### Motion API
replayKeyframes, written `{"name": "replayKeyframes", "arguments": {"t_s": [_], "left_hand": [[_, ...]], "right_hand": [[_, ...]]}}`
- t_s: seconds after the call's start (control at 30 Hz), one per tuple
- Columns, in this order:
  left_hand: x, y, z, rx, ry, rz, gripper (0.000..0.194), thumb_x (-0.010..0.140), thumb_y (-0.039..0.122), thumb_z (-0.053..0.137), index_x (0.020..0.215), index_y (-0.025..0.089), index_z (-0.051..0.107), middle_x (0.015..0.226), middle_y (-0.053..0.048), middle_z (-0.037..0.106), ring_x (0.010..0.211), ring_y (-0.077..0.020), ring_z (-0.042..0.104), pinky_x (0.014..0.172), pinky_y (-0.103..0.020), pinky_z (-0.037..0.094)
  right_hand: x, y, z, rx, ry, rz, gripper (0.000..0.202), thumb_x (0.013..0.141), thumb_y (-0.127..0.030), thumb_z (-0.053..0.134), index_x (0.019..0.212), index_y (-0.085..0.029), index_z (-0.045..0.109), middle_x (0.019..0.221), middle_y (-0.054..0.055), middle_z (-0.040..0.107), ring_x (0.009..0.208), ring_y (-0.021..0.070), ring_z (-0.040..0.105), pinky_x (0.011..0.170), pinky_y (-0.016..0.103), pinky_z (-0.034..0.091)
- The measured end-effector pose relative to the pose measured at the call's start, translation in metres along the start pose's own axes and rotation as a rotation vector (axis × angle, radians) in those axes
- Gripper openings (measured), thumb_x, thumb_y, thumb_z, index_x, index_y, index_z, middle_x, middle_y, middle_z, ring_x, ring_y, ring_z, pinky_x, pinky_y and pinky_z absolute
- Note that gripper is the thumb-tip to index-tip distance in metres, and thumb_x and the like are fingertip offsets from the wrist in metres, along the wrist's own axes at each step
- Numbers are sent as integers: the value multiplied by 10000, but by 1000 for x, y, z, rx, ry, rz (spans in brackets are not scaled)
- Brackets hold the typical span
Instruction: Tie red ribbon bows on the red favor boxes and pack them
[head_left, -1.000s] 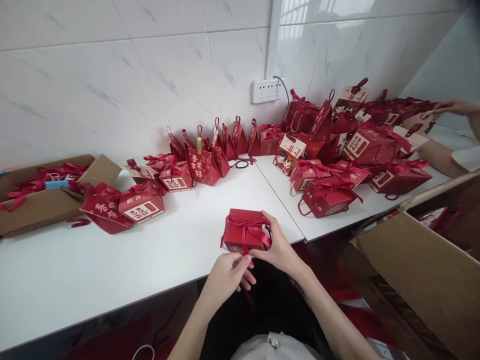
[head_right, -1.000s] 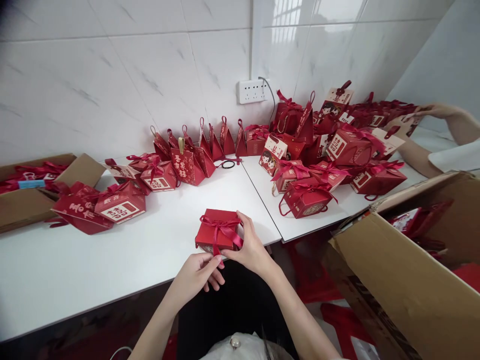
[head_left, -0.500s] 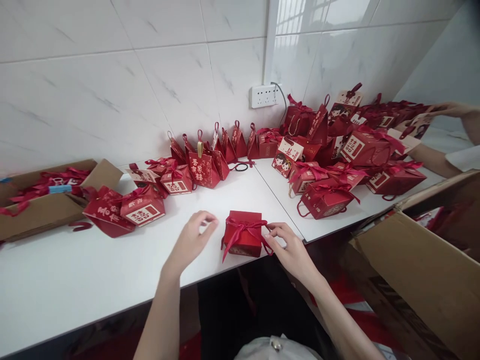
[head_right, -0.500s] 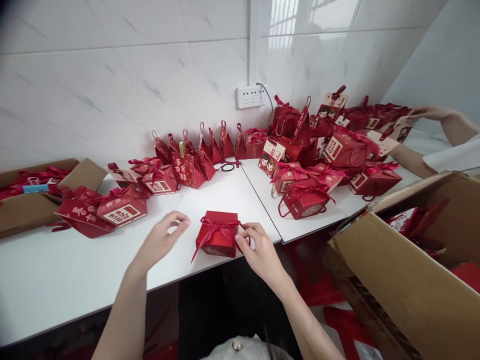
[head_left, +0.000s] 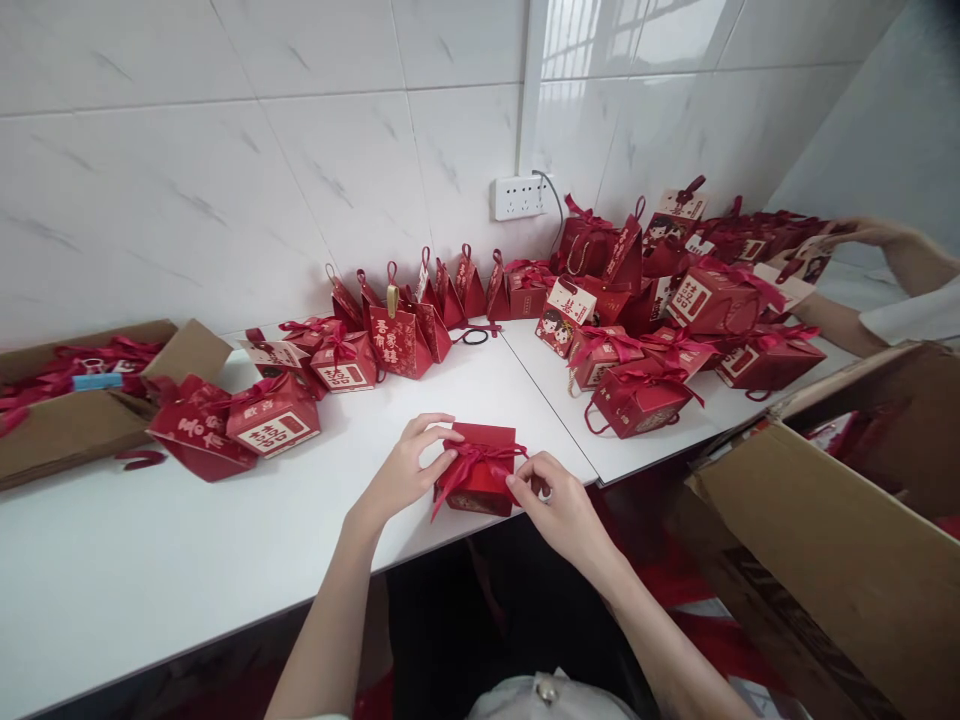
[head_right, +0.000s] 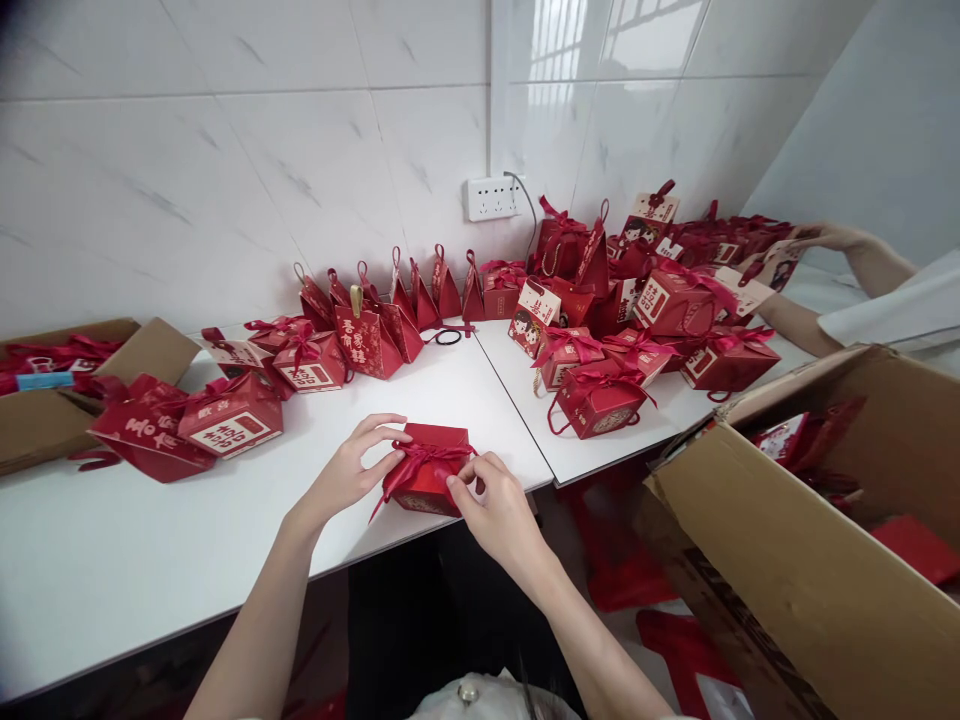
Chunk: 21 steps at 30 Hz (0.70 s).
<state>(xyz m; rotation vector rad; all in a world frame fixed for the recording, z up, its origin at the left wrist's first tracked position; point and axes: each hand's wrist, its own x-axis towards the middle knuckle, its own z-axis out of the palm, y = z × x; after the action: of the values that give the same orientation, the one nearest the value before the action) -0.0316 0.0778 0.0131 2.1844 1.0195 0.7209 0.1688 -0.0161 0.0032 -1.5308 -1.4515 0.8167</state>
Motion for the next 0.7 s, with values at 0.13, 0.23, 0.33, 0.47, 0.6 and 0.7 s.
{"name": "replayKeyframes", "arguments": {"t_s": [0.13,0.23,0.33,0.47,0.6,0.7], "left_hand": [[4,2,-4,65,-40,16,139,866,306,521,882,235,639,1200,-54,516,1159,-217,470,1023,-407,371],[5,3,-4,43,-42,1,143,860,318,531,799,217,612,1170,-52,528,1134,-213,481,1017,-403,365],[5,3,-5,-5,-26,-20,182,862,331,524,743,203,574,1149,-52,534,1121,-210,485,1023,-404,342],[4,4,-7,-143,-44,-29,204,855,346,530,731,192,578,1093,-71,541,1061,-211,508,988,-393,361],[4,2,-7,-338,-75,28,229,832,366,558,705,176,580,986,-84,544,961,-203,524,899,-355,405],[6,1,-7,-357,-27,15,234,832,354,559,683,174,543,898,-67,542,891,-187,521,847,-335,402]], "right_hand": [[-4,-13,5,47,-105,87,264,856,-367,462,653,-203,500,533,-45,441,500,112,393,499,235,308],[-7,-19,9,11,-158,126,270,836,-348,471,615,-198,505,492,-53,418,462,101,376,486,229,292],[-10,-20,12,1,-203,169,277,830,-338,468,599,-194,518,463,-52,448,423,98,435,489,223,324],[-10,-17,11,38,-243,204,267,838,-341,468,647,-187,575,477,-33,538,467,119,562,521,212,389],[-9,-17,4,1,-281,139,282,850,-320,474,622,-191,580,534,-16,611,511,119,576,564,217,417],[-9,-18,-7,-152,-308,68,371,848,-370,513,522,-194,526,463,-21,581,449,117,518,542,241,399]]}}
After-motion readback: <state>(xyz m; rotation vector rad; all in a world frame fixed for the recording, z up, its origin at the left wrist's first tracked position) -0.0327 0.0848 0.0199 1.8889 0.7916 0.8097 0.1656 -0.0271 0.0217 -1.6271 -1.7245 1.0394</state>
